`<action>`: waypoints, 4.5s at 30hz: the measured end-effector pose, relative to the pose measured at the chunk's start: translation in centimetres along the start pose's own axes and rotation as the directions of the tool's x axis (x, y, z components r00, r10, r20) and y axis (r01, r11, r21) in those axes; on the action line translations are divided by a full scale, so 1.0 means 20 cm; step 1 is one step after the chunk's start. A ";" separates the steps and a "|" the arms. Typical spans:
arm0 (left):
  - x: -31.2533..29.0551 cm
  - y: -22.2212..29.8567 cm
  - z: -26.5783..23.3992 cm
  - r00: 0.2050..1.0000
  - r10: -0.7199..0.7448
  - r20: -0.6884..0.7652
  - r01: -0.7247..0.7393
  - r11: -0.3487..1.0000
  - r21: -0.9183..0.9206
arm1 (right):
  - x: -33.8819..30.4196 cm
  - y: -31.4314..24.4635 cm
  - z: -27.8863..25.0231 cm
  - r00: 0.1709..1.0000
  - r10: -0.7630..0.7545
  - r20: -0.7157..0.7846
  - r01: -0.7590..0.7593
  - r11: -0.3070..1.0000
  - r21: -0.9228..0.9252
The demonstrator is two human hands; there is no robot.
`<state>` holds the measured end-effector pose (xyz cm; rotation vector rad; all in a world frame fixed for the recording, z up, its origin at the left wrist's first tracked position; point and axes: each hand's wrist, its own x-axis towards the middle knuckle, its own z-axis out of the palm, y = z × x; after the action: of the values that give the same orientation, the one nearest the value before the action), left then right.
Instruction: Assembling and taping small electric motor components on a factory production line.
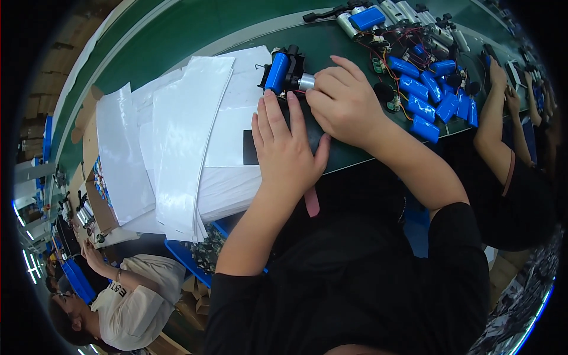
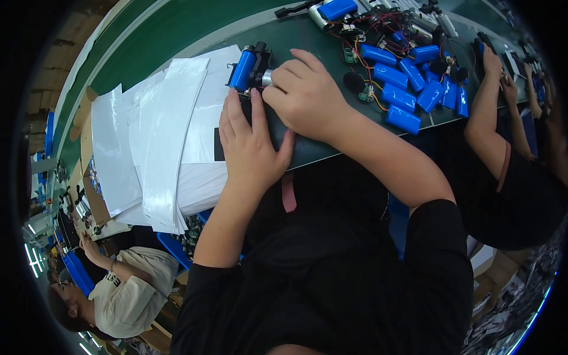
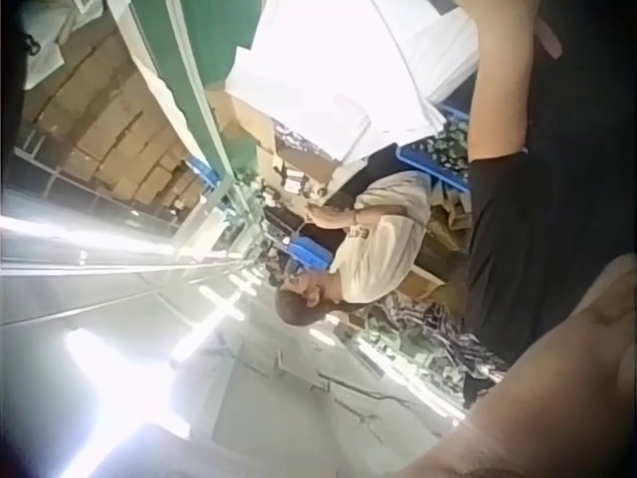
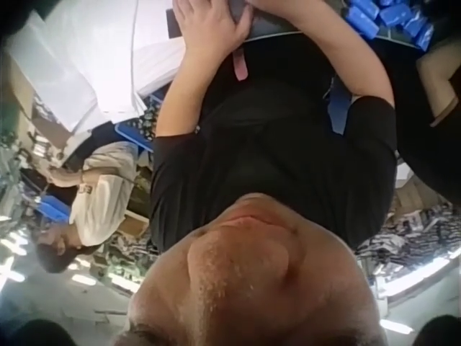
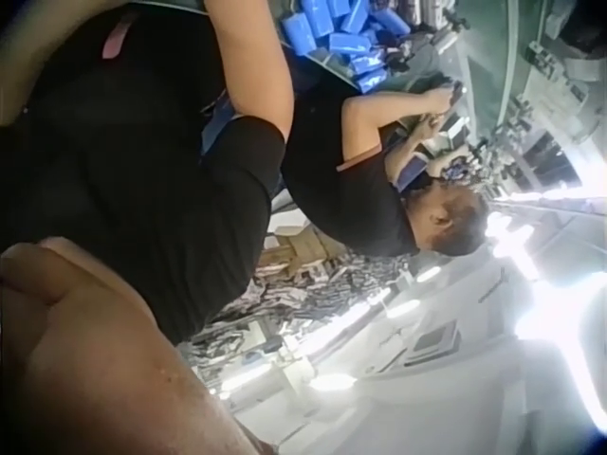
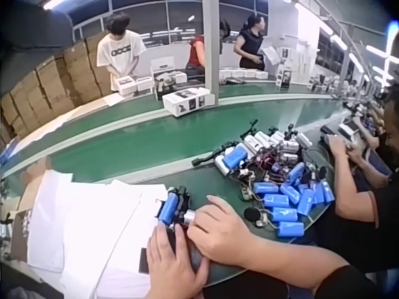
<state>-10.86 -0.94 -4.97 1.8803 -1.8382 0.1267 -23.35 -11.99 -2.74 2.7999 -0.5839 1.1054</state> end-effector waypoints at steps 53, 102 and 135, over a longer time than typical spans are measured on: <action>-0.01 -0.02 -0.01 1.000 0.026 0.007 -0.026 1.000 -0.019 | -0.09 0.15 -0.01 0.990 -0.123 0.076 0.102 0.966 0.236; 0.02 0.02 -0.03 0.992 0.085 0.092 -0.086 0.996 0.007 | -0.15 0.21 -0.08 0.657 0.463 0.594 -0.719 0.150 0.679; 0.17 -0.11 -0.25 0.961 -0.268 0.072 0.275 0.882 -0.384 | 0.22 0.13 -0.19 0.585 0.213 0.782 -0.279 0.959 -0.053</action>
<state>-7.06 -2.14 0.20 1.8239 -1.4544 -0.3332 -23.90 -14.98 2.89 3.2437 -1.0260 -0.2174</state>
